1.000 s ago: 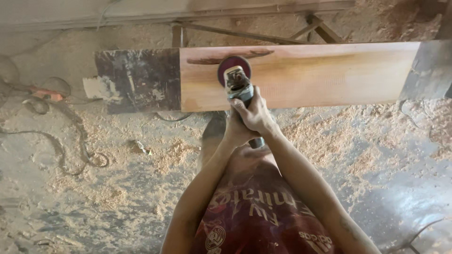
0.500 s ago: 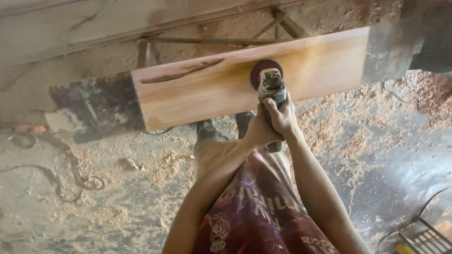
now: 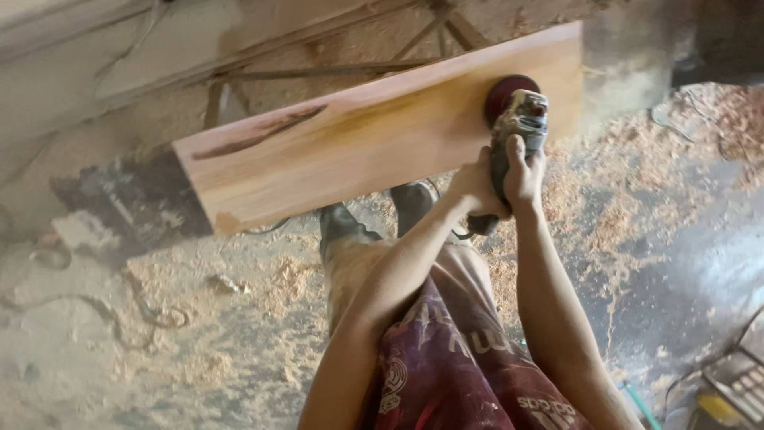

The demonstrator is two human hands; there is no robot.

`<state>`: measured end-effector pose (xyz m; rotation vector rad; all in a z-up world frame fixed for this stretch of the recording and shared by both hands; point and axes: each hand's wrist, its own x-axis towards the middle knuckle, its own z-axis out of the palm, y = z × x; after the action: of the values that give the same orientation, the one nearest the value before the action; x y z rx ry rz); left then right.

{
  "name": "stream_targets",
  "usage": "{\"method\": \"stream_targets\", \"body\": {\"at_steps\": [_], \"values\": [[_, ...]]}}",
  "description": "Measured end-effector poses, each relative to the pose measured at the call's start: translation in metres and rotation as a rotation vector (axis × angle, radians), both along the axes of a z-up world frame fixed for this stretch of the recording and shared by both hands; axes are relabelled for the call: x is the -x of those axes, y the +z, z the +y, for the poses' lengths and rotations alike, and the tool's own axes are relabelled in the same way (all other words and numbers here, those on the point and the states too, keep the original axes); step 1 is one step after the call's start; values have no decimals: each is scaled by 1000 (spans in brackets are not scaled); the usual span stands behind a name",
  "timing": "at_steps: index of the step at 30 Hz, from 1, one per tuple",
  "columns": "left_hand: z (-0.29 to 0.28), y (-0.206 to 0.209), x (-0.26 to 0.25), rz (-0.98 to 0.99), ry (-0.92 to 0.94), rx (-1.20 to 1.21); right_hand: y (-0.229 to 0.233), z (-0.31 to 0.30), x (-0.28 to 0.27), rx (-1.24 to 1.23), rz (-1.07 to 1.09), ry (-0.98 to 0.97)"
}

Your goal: The person sands the surface and edges of wooden boards using a power sander, occasionally picking up and turning the boards by hand to work on different sides.

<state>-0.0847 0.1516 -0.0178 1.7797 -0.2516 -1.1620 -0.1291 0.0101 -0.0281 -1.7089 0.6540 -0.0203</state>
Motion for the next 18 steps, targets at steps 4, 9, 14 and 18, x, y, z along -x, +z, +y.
{"method": "stream_targets", "body": {"at_steps": [4, 9, 14, 18], "values": [[54, 2, 15, -26, 202, -50, -3, 56, -6, 25, 0, 163], [175, -8, 40, -157, 490, 70, 1, 185, -17, 46, -34, 315], [283, -28, 65, -154, 578, 23, 2, 307, -14, 48, -57, 489], [355, -35, 81, -102, 774, 294, -4, 381, -16, 44, -13, 636]]}}
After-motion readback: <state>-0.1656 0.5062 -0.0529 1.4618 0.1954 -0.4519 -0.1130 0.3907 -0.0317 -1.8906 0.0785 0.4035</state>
